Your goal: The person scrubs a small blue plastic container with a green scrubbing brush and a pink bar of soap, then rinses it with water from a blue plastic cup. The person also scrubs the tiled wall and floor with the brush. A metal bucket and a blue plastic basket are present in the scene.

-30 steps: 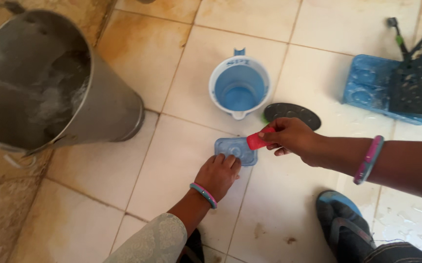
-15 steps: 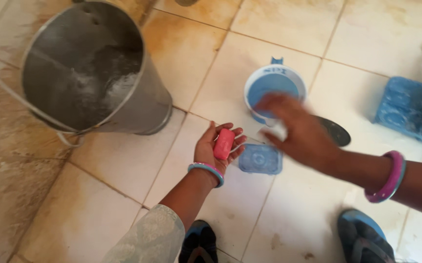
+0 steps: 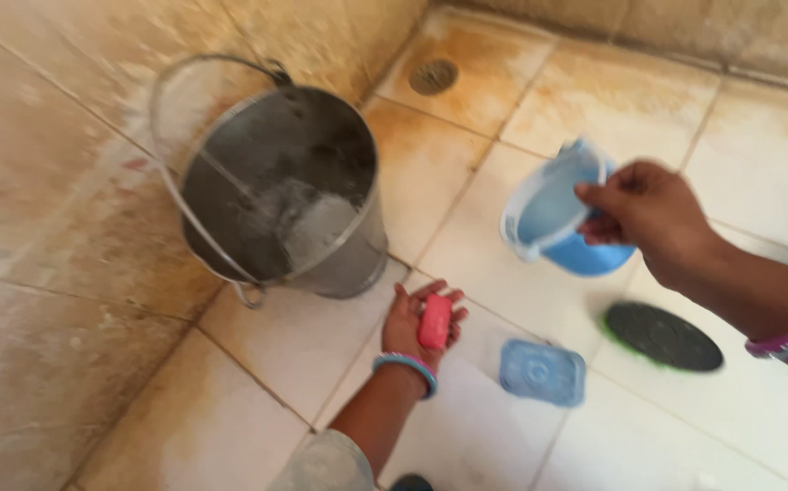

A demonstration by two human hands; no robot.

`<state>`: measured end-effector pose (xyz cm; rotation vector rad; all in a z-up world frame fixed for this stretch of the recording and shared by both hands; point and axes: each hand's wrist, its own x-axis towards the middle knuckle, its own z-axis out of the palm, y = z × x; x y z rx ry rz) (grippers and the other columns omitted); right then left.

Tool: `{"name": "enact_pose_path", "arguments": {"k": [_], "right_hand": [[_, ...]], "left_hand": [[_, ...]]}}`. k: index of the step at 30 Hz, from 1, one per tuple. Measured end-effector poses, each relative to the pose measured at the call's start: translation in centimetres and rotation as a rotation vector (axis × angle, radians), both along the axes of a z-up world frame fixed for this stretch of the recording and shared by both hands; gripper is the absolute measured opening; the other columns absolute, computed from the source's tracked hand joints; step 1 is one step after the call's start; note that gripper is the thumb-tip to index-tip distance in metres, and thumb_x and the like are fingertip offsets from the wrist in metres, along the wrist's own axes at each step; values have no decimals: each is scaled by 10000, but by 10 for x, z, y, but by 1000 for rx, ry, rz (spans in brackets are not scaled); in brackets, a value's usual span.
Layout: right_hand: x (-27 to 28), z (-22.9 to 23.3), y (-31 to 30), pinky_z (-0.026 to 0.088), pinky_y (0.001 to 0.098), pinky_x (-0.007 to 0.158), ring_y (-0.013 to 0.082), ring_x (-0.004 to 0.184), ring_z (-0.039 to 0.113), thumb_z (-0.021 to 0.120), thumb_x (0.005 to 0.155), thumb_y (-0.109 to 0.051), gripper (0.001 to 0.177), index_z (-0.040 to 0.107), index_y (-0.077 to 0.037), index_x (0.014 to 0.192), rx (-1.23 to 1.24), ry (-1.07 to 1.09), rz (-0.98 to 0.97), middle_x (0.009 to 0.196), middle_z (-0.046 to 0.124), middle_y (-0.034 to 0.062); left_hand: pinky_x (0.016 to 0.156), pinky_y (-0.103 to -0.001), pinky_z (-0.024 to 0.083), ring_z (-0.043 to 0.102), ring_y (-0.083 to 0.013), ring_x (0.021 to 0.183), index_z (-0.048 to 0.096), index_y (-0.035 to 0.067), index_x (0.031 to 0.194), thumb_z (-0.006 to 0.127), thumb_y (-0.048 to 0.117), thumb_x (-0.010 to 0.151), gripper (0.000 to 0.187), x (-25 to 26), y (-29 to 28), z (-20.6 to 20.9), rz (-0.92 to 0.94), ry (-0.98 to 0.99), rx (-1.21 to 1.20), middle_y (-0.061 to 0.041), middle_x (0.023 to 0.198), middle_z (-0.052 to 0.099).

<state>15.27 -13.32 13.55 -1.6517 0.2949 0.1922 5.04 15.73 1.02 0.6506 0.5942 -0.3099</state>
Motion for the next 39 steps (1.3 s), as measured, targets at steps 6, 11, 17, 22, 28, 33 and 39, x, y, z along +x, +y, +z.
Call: {"name": "enact_pose_path", "arguments": {"k": [6, 11, 17, 22, 28, 33, 39], "right_hand": [[3, 111, 91, 686, 330, 691, 215, 804, 752, 717, 995, -79, 245, 476, -42, 1013, 200, -610, 210, 982, 642, 109], [9, 125, 169, 667, 303, 641, 173, 785, 745, 744, 978, -64, 265, 481, -53, 1013, 182, -733, 428, 921, 633, 74], [7, 99, 236, 547, 464, 667, 332, 809, 695, 795, 838, -188, 234, 622, -94, 965, -698, -1077, 713, 911, 677, 118], [17, 79, 267, 547, 479, 712, 334, 872, 696, 791, 789, -225, 189, 687, -164, 935, -917, -844, 1022, 910, 705, 86], [26, 75, 262, 570, 391, 638, 244, 748, 716, 819, 823, -242, 210, 673, -114, 903, -507, -623, 881, 793, 719, 74], [36, 101, 225, 627, 277, 528, 143, 585, 715, 732, 936, -162, 159, 599, -85, 892, 214, -248, 539, 724, 691, 83], [1, 146, 141, 656, 302, 673, 160, 754, 719, 703, 1021, -127, 182, 537, -67, 977, 128, -658, 606, 881, 678, 82]], "left_hand": [[716, -376, 516, 700, -255, 859, 654, 112, 1188, 298, 644, 1021, 662, 6, -1, -4, 5, 110, 43, -114, 1137, 745], [711, -385, 522, 699, -261, 852, 646, 101, 1151, 299, 646, 1028, 658, 2, -4, -10, -10, 132, 41, -124, 1114, 733], [814, -413, 549, 728, -291, 950, 615, 60, 1187, 286, 610, 1043, 656, -8, -4, -5, -3, 151, 38, -157, 1176, 727], [873, -423, 539, 723, -297, 1022, 597, 57, 1201, 257, 631, 1024, 690, -10, 1, 2, -10, 140, 0, -171, 1233, 719], [906, -429, 551, 728, -303, 1053, 604, 31, 1244, 257, 608, 1034, 706, -16, 7, 9, 13, 176, 47, -173, 1238, 723], [888, -423, 559, 713, -307, 1038, 608, 2, 1225, 279, 590, 1046, 698, -17, 7, -1, 36, 183, 32, -201, 1214, 720], [866, -423, 598, 706, -312, 1041, 636, 12, 1215, 547, 353, 1025, 400, -3, -5, -23, -76, 289, 121, -179, 1214, 707]]}}
